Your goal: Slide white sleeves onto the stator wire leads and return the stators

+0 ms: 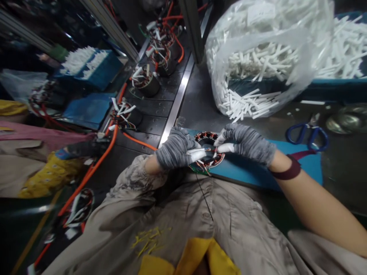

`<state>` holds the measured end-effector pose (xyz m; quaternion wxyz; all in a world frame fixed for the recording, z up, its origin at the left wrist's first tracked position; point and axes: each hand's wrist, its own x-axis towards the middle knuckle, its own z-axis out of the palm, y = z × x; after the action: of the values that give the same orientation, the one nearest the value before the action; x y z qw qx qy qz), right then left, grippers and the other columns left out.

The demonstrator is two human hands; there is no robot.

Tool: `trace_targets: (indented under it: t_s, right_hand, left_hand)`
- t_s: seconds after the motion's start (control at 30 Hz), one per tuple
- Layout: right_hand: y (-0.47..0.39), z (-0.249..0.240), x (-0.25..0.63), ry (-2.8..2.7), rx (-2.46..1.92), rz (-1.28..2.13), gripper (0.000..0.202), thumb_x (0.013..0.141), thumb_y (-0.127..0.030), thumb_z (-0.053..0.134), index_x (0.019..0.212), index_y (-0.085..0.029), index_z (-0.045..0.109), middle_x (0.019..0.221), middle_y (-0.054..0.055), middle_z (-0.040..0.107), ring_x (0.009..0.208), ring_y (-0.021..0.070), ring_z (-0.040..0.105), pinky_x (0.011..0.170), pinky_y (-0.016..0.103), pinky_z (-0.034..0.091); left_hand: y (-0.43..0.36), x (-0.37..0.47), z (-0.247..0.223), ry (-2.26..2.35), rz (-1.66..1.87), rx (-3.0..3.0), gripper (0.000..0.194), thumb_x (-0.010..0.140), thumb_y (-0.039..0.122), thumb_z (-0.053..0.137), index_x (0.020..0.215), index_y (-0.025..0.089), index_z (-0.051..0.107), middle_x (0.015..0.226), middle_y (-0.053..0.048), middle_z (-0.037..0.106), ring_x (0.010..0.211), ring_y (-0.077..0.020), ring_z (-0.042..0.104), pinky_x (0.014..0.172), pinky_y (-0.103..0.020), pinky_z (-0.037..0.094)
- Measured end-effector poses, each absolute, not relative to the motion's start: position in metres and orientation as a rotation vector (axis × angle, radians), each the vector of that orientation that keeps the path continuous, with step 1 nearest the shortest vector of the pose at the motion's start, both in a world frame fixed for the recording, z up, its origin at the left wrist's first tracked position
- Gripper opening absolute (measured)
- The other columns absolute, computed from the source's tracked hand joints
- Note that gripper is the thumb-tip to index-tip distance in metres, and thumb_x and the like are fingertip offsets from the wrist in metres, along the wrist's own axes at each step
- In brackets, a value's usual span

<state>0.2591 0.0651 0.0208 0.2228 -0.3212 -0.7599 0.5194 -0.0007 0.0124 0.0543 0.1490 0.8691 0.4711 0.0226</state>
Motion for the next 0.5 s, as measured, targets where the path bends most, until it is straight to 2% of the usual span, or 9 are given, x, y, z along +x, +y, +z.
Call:
trace_targets:
  t_s: [0.1, 0.2, 0.3, 0.37, 0.43, 0.5]
  right_hand:
    - [0.061, 0.015, 0.263, -1.893, -0.981, 1.56, 0.04, 0.075, -0.067, 0.089, 0.088, -0.03, 0.08, 0.091, 0.006, 0.08, 0.087, 0.0284, 0.073, 0.089, 0.047, 0.062]
    - [0.053, 0.013, 0.269, -1.824, -1.019, 1.494, 0.042, 0.073, -0.066, 0.091, 0.089, -0.028, 0.08, 0.09, 0.006, 0.079, 0.087, 0.0277, 0.073, 0.089, 0.047, 0.062]
    - [0.036, 0.011, 0.277, -1.803, -1.084, 1.478, 0.046, 0.069, -0.064, 0.094, 0.091, -0.026, 0.078, 0.093, 0.006, 0.079, 0.088, 0.0274, 0.073, 0.087, 0.045, 0.063]
    - [0.023, 0.005, 0.279, -1.798, -1.083, 1.565, 0.048, 0.069, -0.062, 0.096, 0.093, -0.026, 0.076, 0.095, 0.006, 0.08, 0.089, 0.0275, 0.073, 0.085, 0.044, 0.064]
    - [0.012, -0.003, 0.276, -1.763, -1.068, 1.627, 0.048, 0.07, -0.062, 0.095, 0.095, -0.026, 0.075, 0.094, 0.005, 0.08, 0.088, 0.027, 0.074, 0.085, 0.044, 0.064]
    - [0.012, -0.01, 0.273, -1.759, -1.06, 1.636, 0.049, 0.072, -0.065, 0.092, 0.095, -0.026, 0.076, 0.092, 0.004, 0.08, 0.086, 0.0266, 0.074, 0.085, 0.044, 0.064]
  left_hand:
    - [0.019, 0.025, 0.056, 1.281, -0.021, 2.513, 0.04, 0.103, 0.053, 0.064, 0.101, 0.018, 0.084, 0.095, -0.009, 0.078, 0.09, -0.027, 0.068, 0.091, -0.042, 0.044]
    - [0.025, 0.026, 0.051, 1.214, 0.086, 2.491, 0.036, 0.101, 0.05, 0.068, 0.108, 0.018, 0.084, 0.096, -0.009, 0.078, 0.09, -0.0263, 0.068, 0.091, -0.042, 0.046]
    - [0.023, -0.008, 0.039, 1.062, 0.314, 2.504, 0.058, 0.092, 0.066, 0.076, 0.127, 0.019, 0.079, 0.107, -0.011, 0.079, 0.104, -0.0298, 0.071, 0.101, -0.046, 0.049]
    - [0.019, -0.037, 0.024, 0.865, 0.413, 2.551, 0.076, 0.084, 0.069, 0.082, 0.141, 0.02, 0.071, 0.129, -0.014, 0.077, 0.131, -0.0348, 0.065, 0.115, -0.048, 0.046]
    - [0.014, -0.058, 0.008, 0.84, 0.435, 2.622, 0.071, 0.082, 0.063, 0.086, 0.14, 0.024, 0.071, 0.144, -0.012, 0.072, 0.151, -0.0371, 0.051, 0.127, -0.054, 0.038]
    - [0.007, -0.065, -0.007, 0.94, 0.443, 2.684, 0.052, 0.085, 0.052, 0.086, 0.13, 0.03, 0.074, 0.144, -0.007, 0.073, 0.154, -0.0357, 0.049, 0.132, -0.061, 0.029]
